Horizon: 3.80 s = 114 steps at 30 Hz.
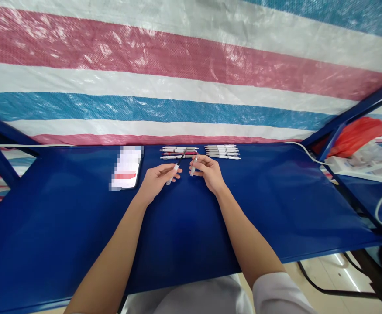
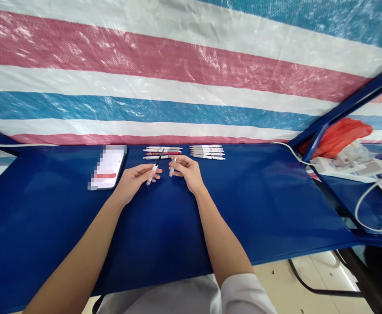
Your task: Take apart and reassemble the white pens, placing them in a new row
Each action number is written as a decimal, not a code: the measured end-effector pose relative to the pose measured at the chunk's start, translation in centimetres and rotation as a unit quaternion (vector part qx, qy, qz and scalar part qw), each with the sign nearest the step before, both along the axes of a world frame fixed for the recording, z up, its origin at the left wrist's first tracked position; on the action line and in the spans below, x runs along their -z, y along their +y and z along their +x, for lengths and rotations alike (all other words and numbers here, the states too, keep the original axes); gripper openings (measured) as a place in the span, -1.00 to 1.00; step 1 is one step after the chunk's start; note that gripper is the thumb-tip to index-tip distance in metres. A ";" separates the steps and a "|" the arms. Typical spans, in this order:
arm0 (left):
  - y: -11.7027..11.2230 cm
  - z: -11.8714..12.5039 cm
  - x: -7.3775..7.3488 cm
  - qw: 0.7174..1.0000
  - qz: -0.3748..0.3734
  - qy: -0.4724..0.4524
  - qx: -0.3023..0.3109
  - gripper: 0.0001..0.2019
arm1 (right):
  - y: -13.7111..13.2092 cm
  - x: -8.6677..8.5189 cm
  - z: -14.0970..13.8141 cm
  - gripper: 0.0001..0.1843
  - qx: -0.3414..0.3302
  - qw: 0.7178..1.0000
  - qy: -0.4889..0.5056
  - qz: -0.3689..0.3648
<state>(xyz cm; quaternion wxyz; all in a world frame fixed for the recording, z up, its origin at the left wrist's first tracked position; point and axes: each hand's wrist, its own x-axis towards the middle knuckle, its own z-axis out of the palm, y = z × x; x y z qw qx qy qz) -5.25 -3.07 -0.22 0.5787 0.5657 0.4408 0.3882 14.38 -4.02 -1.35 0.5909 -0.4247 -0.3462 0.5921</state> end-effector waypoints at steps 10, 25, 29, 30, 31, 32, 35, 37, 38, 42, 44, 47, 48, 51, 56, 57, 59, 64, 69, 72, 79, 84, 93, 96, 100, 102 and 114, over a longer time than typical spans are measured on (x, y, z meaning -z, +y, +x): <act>0.1 -0.6 0.4 0.999 -0.007 0.018 0.032 -0.61 | -0.2 -1.3 -0.2 -0.67 0.112 0.993 0.025 0.018; -0.5 -0.1 -0.8 0.995 -0.026 0.040 0.091 -0.65 | 0.3 -1.6 0.2 -0.65 0.201 0.978 0.025 0.043; -0.5 -0.1 -1.0 0.994 -0.027 0.043 0.094 -0.66 | 0.3 -1.8 0.1 -0.64 0.218 0.974 0.039 0.043; -0.5 -0.1 -1.0 0.994 -0.028 0.043 0.095 -0.66 | 0.3 -1.9 0.0 -0.63 0.221 0.973 0.047 0.041; -0.5 -0.1 -1.0 0.994 -0.029 0.041 0.094 -0.66 | 0.3 -2.0 0.0 -0.62 0.224 0.972 0.054 0.040; -0.5 -0.1 -0.9 0.994 -0.030 0.040 0.094 -0.66 | 0.3 -2.1 -0.1 -0.62 0.227 0.971 0.057 0.039; -0.4 -0.1 -0.9 0.994 -0.032 0.040 0.093 -0.65 | 0.3 -2.3 -0.3 -0.61 0.230 0.971 0.052 0.040; -0.3 0.0 -1.0 0.994 -0.034 0.044 0.091 -0.65 | 0.3 -2.3 -0.4 -0.62 0.227 0.972 0.047 0.041; -0.3 0.1 -1.1 0.994 -0.034 0.045 0.090 -0.65 | 0.3 -2.2 -0.4 -0.62 0.225 0.972 0.045 0.042; -0.4 0.3 -1.3 0.995 -0.036 0.041 0.086 -0.65 | 0.3 -1.7 -0.7 -0.63 0.210 0.976 0.036 0.047; -0.4 0.4 -1.4 0.995 -0.037 0.039 0.085 -0.65 | 0.2 -1.6 -0.9 -0.63 0.198 0.979 0.020 0.048; -0.6 0.5 -1.3 0.995 -0.043 0.033 0.086 -0.64 | -0.1 -1.6 -1.2 -0.63 0.179 0.983 -0.006 0.049; -0.6 0.5 -1.3 0.995 -0.045 0.030 0.086 -0.64 | -0.2 -1.6 -1.4 -0.63 0.170 0.984 -0.012 0.051; -0.7 0.6 -1.1 0.995 -0.048 0.022 0.084 -0.64 | -0.7 -1.8 -1.8 -0.66 0.137 0.989 -0.024 0.058; -0.8 0.6 -0.6 0.996 -0.035 0.019 0.077 -0.59 | -1.4 -2.0 -2.5 -0.69 0.117 0.989 -0.053 0.071; -0.8 0.6 -0.5 0.996 -0.033 0.024 0.077 -0.59 | -1.5 -2.0 -2.6 -0.68 0.116 0.989 -0.060 0.072; -0.8 0.6 -0.2 0.996 -0.032 0.032 0.079 -0.58 | -1.6 -1.9 -2.7 -0.68 0.118 0.988 -0.070 0.071; -0.7 0.7 0.2 0.995 -0.010 0.041 0.095 -0.58 | -1.5 -1.3 -2.7 -0.69 0.116 0.988 -0.076 0.071; -0.8 0.7 0.3 0.995 0.012 0.051 0.090 -0.63 | -1.1 -0.4 -2.6 -0.68 0.142 0.986 -0.059 0.069; -0.8 0.8 0.4 0.995 0.016 0.059 0.085 -0.67 | -0.9 0.0 -2.6 -0.66 0.150 0.986 -0.049 0.061; -0.8 1.0 0.8 0.994 0.038 0.081 0.071 -0.64 | -0.9 0.0 -2.8 -0.62 0.151 0.986 -0.046 0.045; -0.9 1.3 0.9 0.992 0.057 0.099 0.049 -0.63 | -0.8 0.1 -2.8 -0.65 0.167 0.985 -0.019 0.041; -1.3 1.1 -0.7 0.987 -0.022 0.028 0.155 -0.67 | -1.3 -0.4 -2.1 -0.72 0.099 0.993 0.036 0.056; -1.3 1.0 -0.7 0.985 -0.042 0.016 0.164 -0.70 | -1.4 -0.5 -2.0 -0.74 0.098 0.993 0.046 0.049; -1.2 1.0 0.1 0.989 -0.026 0.033 0.142 -0.72 | -1.3 -0.5 -2.3 -0.68 0.114 0.990 0.070 0.044; -1.2 1.1 0.5 0.992 0.002 0.051 0.117 -0.72 | -1.2 -0.4 -2.4 -0.61 0.123 0.988 0.082 0.046; -1.1 1.2 0.6 0.989 -0.015 0.063 0.135 -0.69 | -1.0 -0.7 -2.4 -0.65 0.132 0.989 0.064 0.033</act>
